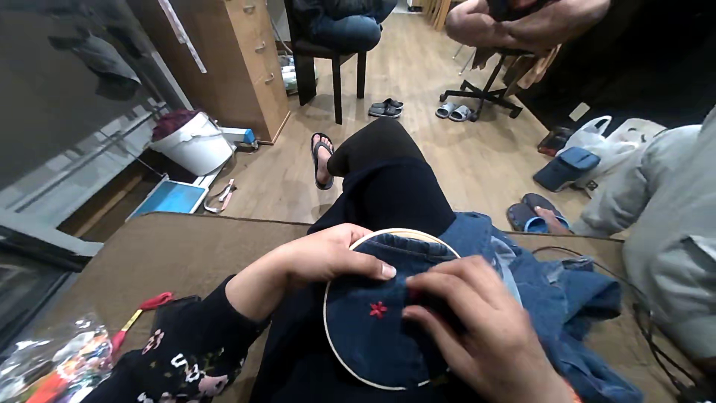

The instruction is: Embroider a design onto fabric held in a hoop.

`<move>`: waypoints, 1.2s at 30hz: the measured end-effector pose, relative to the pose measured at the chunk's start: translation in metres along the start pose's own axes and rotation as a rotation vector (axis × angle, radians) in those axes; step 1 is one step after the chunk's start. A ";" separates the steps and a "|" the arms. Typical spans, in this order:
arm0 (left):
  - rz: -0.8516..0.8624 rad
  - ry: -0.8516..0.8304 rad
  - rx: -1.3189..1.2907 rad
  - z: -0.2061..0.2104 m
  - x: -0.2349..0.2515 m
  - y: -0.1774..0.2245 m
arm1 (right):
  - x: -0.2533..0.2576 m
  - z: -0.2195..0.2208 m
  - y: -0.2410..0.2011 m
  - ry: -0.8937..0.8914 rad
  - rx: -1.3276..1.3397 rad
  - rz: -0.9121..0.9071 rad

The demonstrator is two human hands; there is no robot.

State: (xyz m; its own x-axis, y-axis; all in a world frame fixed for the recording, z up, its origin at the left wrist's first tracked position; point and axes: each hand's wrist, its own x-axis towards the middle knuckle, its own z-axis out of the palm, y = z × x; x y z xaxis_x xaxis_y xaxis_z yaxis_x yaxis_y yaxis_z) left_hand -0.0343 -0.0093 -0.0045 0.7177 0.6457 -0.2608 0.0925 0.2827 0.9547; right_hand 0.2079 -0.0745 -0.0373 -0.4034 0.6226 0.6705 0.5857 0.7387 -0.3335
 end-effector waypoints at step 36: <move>0.080 0.514 0.900 0.040 -0.011 0.001 | 0.005 0.012 -0.018 0.223 0.363 -0.120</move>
State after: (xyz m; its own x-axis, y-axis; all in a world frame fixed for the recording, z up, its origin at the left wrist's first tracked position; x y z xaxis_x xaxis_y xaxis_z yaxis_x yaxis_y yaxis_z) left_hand -0.0149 -0.0443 0.0053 0.3833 0.9234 -0.0196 0.6900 -0.2721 0.6707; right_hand 0.1872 -0.0815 -0.0353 -0.2682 0.4855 0.8321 0.2436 0.8699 -0.4290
